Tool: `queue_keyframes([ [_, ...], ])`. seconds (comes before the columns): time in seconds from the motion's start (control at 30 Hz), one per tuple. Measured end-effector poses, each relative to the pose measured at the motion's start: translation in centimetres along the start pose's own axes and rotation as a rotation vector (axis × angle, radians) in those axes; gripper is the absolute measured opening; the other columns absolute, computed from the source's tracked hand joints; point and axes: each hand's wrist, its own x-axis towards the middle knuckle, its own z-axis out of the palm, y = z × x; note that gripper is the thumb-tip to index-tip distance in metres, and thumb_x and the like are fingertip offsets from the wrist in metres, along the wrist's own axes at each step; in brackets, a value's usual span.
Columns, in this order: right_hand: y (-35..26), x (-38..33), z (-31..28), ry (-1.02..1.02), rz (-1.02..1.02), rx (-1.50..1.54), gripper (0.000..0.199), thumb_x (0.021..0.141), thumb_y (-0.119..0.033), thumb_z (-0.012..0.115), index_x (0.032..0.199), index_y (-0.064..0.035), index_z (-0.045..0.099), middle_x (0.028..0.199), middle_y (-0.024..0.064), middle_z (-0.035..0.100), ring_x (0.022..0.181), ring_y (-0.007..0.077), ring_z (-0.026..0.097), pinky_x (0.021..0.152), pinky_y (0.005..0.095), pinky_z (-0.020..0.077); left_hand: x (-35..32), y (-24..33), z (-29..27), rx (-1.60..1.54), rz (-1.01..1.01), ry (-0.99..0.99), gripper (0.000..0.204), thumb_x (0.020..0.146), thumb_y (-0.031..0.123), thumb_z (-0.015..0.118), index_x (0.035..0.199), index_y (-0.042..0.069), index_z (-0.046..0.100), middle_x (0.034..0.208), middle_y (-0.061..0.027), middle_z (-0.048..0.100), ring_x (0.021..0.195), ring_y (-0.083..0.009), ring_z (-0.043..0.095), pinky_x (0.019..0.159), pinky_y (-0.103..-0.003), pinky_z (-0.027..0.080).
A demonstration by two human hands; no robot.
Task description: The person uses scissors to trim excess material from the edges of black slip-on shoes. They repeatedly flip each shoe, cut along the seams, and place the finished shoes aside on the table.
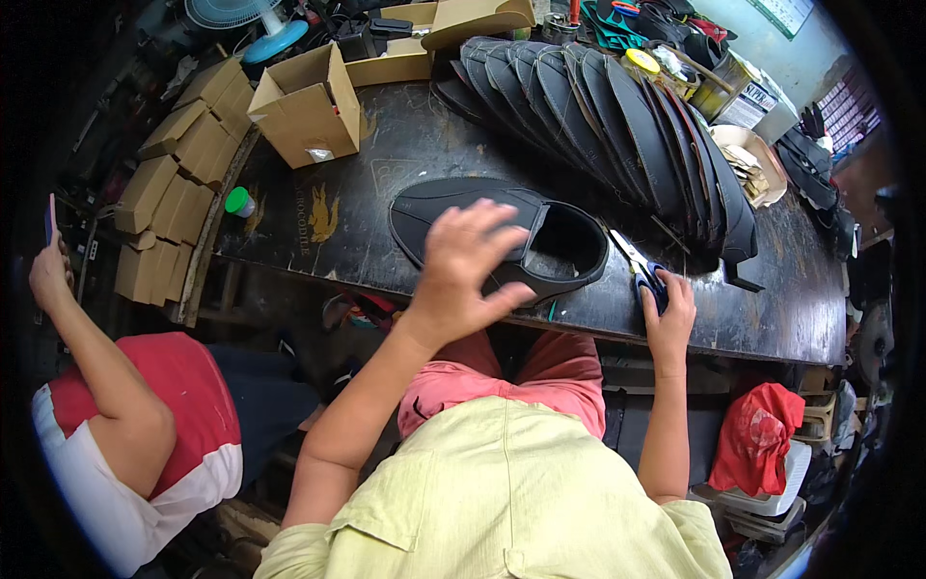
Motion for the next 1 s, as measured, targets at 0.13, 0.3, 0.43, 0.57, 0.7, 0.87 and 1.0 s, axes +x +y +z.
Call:
queue_keyframes([
  [0.13, 0.3, 0.7, -1.1, -0.177, -0.018, -0.012, 0.03, 0.089, -0.017, 0.076, 0.114, -0.0019, 0.069, 0.114, 0.0205, 0.067, 0.106, 0.0379, 0.064, 0.092, 0.045, 0.0498, 2.0, 1.6, 1.1, 0.103, 0.12, -0.262, 0.03, 0.079, 0.025, 0.082, 0.103, 0.01, 0.072, 0.137, -0.0084, 0.062, 0.143, -0.0309, 0.046, 0.122, -0.061, 0.024],
  [0.3, 1.9, 1.0, -4.1, -0.398, 0.038, 0.148, 0.023, 0.092, -0.014, 0.072, 0.11, 0.0003, 0.067, 0.092, 0.0204, 0.07, 0.083, 0.04, 0.067, 0.078, 0.0427, 0.0533, 5.1, -0.7, -4.8, -0.179, 0.029, 0.17, 0.029, 0.086, 0.014, 0.08, 0.11, 0.003, 0.071, 0.117, -0.0104, 0.071, 0.121, -0.0311, 0.062, 0.107, -0.043, 0.046],
  [0.43, 1.6, 0.1, -5.8, -0.602, 0.525, 0.696, 0.02, 0.096, -0.012, 0.071, 0.109, 0.0021, 0.067, 0.085, 0.0068, 0.072, 0.074, 0.0143, 0.066, 0.07, 0.0292, 0.0525, 6.0, -4.4, -10.0, -1.145, -0.065, 0.479, 0.033, 0.108, 0.014, 0.058, 0.14, 0.006, 0.061, 0.14, -0.0131, 0.065, 0.128, -0.0232, 0.063, 0.11, -0.039, 0.05],
  [0.57, -2.8, -4.7, -5.2, -0.941, 0.482, 1.102, 0.026, 0.093, -0.01, 0.076, 0.114, 0.0034, 0.069, 0.086, 0.0, 0.068, 0.076, 0.0056, 0.062, 0.069, 0.0215, 0.0493, 4.3, -7.0, -9.7, -1.515, -0.23, 0.565, 0.034, 0.11, 0.023, 0.054, 0.139, 0.007, 0.062, 0.144, -0.0147, 0.062, 0.137, -0.0276, 0.056, 0.119, -0.048, 0.043],
  [0.7, -5.4, -7.5, -2.2, -0.991, 0.573, 1.032, 0.027, 0.085, -0.01, 0.085, 0.105, 0.0017, 0.072, 0.085, -0.0022, 0.066, 0.073, 0.0028, 0.057, 0.065, 0.0202, 0.0468, 2.9, -9.3, -7.3, -1.658, -0.289, 0.542, 0.047, 0.11, 0.035, 0.051, 0.148, 0.007, 0.054, 0.148, -0.0128, 0.06, 0.137, -0.0269, 0.057, 0.116, -0.047, 0.045],
  [0.87, -4.5, -6.2, -4.7, -0.648, 0.684, 1.164, 0.025, 0.082, -0.005, 0.084, 0.102, -0.0019, 0.069, 0.086, -0.0001, 0.069, 0.072, 0.0064, 0.064, 0.065, 0.021, 0.0499, 1.6, -11.9, -6.4, -1.894, -0.218, 0.431, 0.032, 0.107, 0.029, 0.057, 0.131, 0.011, 0.069, 0.147, -0.0128, 0.061, 0.137, -0.031, 0.056, 0.119, -0.054, 0.041],
  [1.0, -5.9, -3.8, -5.0, -0.588, 0.58, 1.192, 0.026, 0.086, -0.007, 0.082, 0.104, -0.0024, 0.063, 0.091, 0.0055, 0.07, 0.082, 0.0128, 0.068, 0.079, 0.027, 0.0554, 1.5, -12.9, -4.2, -1.873, -0.305, 0.486, 0.023, 0.104, 0.025, 0.061, 0.114, 0.014, 0.078, 0.146, -0.0125, 0.061, 0.137, -0.033, 0.056, 0.12, -0.058, 0.039],
])
